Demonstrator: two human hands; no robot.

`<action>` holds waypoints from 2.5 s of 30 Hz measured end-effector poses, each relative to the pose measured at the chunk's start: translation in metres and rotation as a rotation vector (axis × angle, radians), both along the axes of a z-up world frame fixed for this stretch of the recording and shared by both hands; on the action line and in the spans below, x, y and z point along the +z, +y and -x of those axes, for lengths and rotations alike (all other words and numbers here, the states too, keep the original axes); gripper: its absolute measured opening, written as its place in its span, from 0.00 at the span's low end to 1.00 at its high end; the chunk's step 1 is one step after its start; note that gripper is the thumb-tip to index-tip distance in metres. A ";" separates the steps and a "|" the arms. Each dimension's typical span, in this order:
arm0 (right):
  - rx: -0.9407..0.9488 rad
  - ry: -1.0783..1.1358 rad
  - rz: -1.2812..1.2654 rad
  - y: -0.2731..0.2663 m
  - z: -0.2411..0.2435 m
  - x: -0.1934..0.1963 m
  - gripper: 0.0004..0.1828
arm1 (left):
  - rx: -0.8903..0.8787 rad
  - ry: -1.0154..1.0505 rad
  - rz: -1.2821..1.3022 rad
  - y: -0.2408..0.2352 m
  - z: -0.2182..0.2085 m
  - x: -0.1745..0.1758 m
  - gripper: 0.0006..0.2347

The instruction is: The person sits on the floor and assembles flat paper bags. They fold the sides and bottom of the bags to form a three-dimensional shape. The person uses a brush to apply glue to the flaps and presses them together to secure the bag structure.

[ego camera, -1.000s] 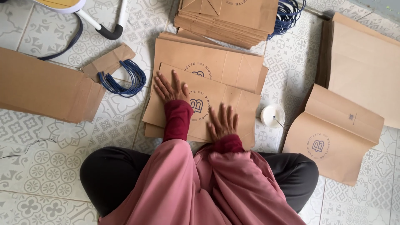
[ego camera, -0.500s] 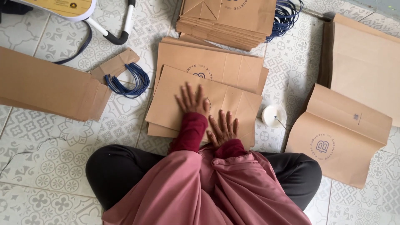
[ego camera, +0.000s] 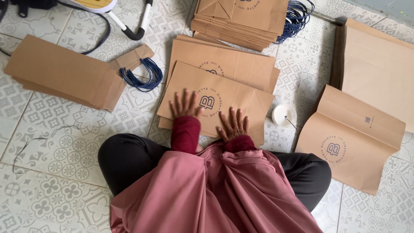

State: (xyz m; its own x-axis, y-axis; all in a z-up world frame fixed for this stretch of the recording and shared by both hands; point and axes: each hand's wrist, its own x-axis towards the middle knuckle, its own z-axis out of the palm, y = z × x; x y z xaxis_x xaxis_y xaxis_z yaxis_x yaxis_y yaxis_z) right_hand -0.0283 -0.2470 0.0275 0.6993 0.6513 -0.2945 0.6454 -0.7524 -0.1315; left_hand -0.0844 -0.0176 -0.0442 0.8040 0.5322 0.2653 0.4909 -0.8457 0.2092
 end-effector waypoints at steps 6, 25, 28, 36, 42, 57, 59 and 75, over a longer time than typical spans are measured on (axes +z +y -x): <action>-0.013 0.020 0.044 0.002 -0.003 0.000 0.38 | 0.348 0.344 0.227 0.049 0.026 0.017 0.36; 0.040 0.181 0.022 -0.005 -0.018 0.042 0.53 | 0.228 -0.544 0.409 -0.035 0.053 0.033 0.28; 0.034 0.225 -0.019 -0.009 -0.029 0.024 0.46 | 0.156 -0.601 0.510 -0.061 0.054 0.007 0.17; 0.021 0.264 -0.279 -0.018 -0.030 -0.031 0.27 | 0.392 0.006 0.996 -0.073 0.035 -0.020 0.25; 0.071 -0.157 -0.384 0.005 0.054 -0.003 0.28 | 0.538 -0.029 1.368 -0.087 0.086 0.218 0.33; 0.157 -0.526 -1.290 -0.055 -0.022 0.325 0.09 | 0.066 -0.752 2.636 -0.120 0.026 0.256 0.32; 0.236 -0.549 -1.275 -0.039 -0.040 0.350 0.10 | -0.218 -0.439 2.552 -0.131 0.051 0.291 0.40; 0.460 -0.217 -1.210 -0.026 -0.047 0.372 0.14 | -1.116 -0.667 0.281 -0.082 -0.019 0.400 0.49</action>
